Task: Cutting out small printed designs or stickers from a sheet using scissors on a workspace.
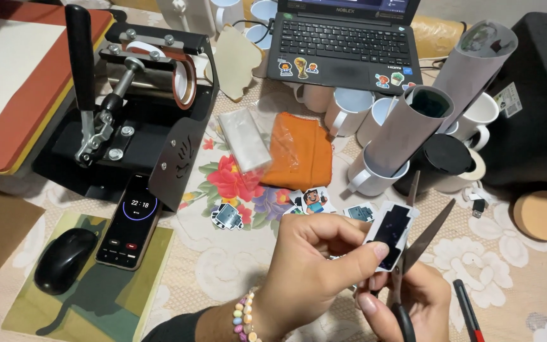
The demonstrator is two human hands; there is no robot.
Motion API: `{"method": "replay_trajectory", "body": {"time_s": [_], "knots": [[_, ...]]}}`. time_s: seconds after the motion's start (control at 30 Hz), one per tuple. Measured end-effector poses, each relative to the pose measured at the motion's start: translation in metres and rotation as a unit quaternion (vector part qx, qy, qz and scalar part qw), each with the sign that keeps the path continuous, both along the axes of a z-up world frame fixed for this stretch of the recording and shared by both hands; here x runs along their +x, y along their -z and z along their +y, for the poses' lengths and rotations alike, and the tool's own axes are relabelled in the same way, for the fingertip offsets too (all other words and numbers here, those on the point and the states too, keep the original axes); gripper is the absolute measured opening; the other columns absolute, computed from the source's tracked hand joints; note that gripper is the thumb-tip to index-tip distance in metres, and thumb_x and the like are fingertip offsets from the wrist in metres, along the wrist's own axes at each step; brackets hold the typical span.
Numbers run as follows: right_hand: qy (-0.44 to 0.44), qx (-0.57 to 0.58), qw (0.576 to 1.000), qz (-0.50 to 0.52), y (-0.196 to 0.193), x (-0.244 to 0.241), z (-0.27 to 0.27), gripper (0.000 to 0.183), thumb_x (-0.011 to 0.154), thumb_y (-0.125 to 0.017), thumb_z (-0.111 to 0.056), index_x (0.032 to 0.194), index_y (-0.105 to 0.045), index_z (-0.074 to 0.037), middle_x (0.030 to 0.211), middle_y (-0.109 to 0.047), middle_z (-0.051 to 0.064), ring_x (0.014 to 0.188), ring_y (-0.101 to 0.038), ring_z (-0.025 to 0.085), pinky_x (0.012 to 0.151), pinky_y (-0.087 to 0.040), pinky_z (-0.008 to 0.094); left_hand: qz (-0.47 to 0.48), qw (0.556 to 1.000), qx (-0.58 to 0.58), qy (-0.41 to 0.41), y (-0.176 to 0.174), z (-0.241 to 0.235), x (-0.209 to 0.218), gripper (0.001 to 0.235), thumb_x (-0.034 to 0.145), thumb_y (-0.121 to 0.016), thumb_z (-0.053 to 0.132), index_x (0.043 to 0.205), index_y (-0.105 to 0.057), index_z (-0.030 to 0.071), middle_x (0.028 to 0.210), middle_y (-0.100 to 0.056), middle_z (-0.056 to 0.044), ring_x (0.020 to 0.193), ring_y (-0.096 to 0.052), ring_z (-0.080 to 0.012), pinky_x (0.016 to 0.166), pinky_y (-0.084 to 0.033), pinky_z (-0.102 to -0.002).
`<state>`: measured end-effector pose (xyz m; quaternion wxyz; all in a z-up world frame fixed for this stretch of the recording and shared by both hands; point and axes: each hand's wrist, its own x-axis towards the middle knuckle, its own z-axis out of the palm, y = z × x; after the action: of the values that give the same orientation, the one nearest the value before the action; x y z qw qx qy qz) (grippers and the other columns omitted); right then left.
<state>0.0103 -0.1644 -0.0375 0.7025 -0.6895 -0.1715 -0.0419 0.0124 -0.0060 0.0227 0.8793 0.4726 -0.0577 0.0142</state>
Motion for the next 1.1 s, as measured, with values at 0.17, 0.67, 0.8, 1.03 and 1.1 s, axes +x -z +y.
{"method": "replay_trajectory", "body": {"time_s": [0.17,0.67,0.8,1.03,1.1], "knots": [[0.015,-0.017,1.000,0.009,-0.004,-0.001,0.000,0.021,0.074,-0.076,-0.020,0.073,-0.060,-0.006,0.065,-0.059,0.000,0.062,-0.056,0.008,0.060,-0.044,0.020,0.011,1.000,0.011,-0.001,-0.004,0.001,0.000,0.022,0.087,-0.071,-0.004,0.066,-0.064,-0.002,0.065,-0.062,-0.011,0.057,-0.063,-0.0145,0.052,-0.053,-0.025],[-0.037,0.098,0.994,0.030,0.009,0.001,-0.010,0.021,0.077,-0.075,-0.013,0.079,-0.056,-0.004,0.067,-0.059,0.011,0.056,-0.065,0.018,0.056,-0.054,0.028,0.042,0.999,0.020,0.004,0.015,0.000,0.006,0.017,0.080,-0.078,0.000,0.072,-0.064,0.002,0.076,-0.047,-0.002,0.064,-0.051,-0.0043,0.052,-0.043,-0.018],[0.062,0.154,0.985,-0.046,0.001,0.010,-0.006,0.021,0.083,-0.067,-0.007,0.089,-0.047,-0.008,0.085,-0.059,0.017,0.055,-0.060,0.017,0.046,-0.049,0.021,-0.017,0.977,0.205,-0.053,0.003,0.003,0.007,0.006,0.074,-0.078,0.013,0.073,-0.072,0.012,0.098,-0.079,-0.008,0.091,-0.075,-0.0112,0.085,-0.060,-0.022],[0.109,0.186,0.976,0.001,0.000,0.015,-0.002,0.028,0.081,-0.069,-0.004,0.085,-0.042,-0.011,0.063,-0.052,0.012,0.050,-0.052,0.015,0.051,-0.044,0.022,-0.066,0.971,0.221,-0.065,0.002,-0.002,0.008,0.008,0.078,-0.079,0.012,0.076,-0.072,0.011,0.092,-0.078,-0.008,0.087,-0.075,-0.0128,0.084,-0.061,-0.024],[0.141,0.197,0.970,0.006,-0.005,0.014,0.003,0.026,0.081,-0.066,-0.005,0.085,-0.042,-0.013,0.062,-0.048,0.007,0.049,-0.045,0.011,0.049,-0.038,0.020,-0.057,0.980,0.183,-0.054,0.006,-0.011,0.005,0.009,0.078,-0.080,0.013,0.083,-0.073,0.010,0.095,-0.077,-0.009,0.090,-0.074,-0.0131,0.085,-0.062,-0.024]]}}
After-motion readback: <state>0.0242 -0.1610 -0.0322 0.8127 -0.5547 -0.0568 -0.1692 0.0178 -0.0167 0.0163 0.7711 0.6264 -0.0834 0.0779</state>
